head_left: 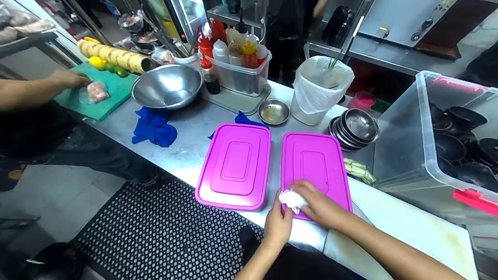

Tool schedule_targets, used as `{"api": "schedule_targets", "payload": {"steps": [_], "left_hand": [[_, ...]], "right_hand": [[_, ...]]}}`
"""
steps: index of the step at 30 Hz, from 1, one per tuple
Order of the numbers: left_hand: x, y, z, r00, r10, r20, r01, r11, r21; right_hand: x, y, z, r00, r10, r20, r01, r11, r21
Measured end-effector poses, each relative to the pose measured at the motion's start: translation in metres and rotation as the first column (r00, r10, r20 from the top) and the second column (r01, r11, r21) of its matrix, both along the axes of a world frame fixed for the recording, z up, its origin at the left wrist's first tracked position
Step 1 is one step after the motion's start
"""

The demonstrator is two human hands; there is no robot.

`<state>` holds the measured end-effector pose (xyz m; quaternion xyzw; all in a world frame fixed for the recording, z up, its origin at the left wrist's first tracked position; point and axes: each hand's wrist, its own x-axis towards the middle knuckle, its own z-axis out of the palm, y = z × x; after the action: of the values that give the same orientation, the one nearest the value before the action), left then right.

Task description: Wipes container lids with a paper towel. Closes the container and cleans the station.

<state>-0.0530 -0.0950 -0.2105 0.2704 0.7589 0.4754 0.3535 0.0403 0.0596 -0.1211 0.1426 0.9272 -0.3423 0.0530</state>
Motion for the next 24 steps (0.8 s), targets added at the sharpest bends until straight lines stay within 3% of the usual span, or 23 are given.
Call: {"api": "schedule_targets", "payload": {"steps": [3, 8, 14, 19, 21, 24], "left_hand": [[0.000, -0.008, -0.001, 1.000, 0.009, -0.024, -0.009, 1.000, -0.006], [-0.014, -0.009, 0.001, 1.000, -0.017, -0.007, 0.018, 1.000, 0.019], [-0.015, -0.009, 0.001, 0.999, -0.040, 0.004, 0.040, 0.998, 0.052], [-0.015, -0.010, -0.001, 0.999, -0.053, 0.003, 0.053, 0.998, 0.028], [-0.014, -0.010, -0.003, 0.999, -0.052, 0.013, 0.052, 0.998, 0.020], [-0.015, -0.010, -0.002, 0.998, -0.051, 0.021, 0.051, 0.999, -0.014]], "right_hand": [[-0.025, -0.002, -0.008, 0.996, 0.071, 0.048, -0.076, 0.991, 0.113], [-0.071, 0.052, -0.014, 0.996, -0.010, -0.090, 0.046, 0.912, 0.407], [-0.121, 0.109, -0.010, 0.959, -0.278, -0.056, 0.269, 0.831, 0.487], [-0.132, 0.110, -0.013, 0.923, -0.369, -0.113, 0.366, 0.744, 0.560], [-0.124, 0.096, -0.016, 0.931, -0.337, -0.140, 0.358, 0.767, 0.532], [-0.094, 0.063, -0.014, 0.976, -0.216, -0.036, 0.208, 0.865, 0.456]]}}
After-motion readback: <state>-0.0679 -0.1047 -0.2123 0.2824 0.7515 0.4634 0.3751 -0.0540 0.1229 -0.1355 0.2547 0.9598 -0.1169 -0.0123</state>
